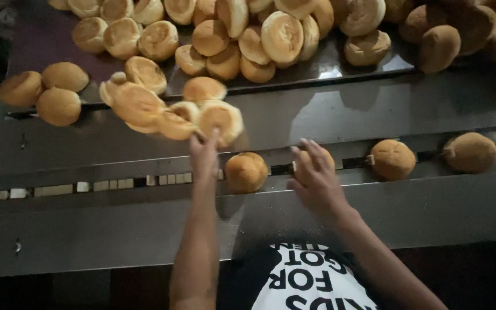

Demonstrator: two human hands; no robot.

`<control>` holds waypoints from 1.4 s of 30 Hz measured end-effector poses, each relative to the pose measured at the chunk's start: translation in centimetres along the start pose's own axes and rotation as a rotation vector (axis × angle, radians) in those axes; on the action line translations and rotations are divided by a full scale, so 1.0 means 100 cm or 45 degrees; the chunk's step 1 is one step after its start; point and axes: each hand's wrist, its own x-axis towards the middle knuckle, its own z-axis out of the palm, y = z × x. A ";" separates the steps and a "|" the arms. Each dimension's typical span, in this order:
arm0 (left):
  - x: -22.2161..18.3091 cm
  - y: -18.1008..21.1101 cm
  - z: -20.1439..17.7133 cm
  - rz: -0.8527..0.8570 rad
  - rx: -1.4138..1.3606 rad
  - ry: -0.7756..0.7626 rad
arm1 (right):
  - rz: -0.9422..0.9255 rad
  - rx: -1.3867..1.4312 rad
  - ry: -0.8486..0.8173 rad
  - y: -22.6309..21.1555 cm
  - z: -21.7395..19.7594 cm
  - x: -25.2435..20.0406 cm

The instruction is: Sorting and placing burger buns onto a conveyor belt in a bakery production line.

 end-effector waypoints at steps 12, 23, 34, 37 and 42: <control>-0.075 0.044 0.022 -0.254 -0.226 -0.408 | -0.242 0.233 0.102 0.080 0.095 0.072; 0.021 0.068 0.098 -0.414 -1.152 -0.522 | 0.769 1.821 0.133 0.108 0.032 0.070; -0.026 0.078 0.077 -0.498 -1.416 -0.579 | -0.077 0.968 0.071 0.006 0.032 0.070; -0.032 0.089 0.054 -0.404 -1.449 -0.541 | 0.018 1.086 0.104 0.023 0.062 0.084; 0.003 0.099 0.004 -0.007 -1.307 -0.546 | 0.557 1.990 -0.178 0.037 0.051 0.077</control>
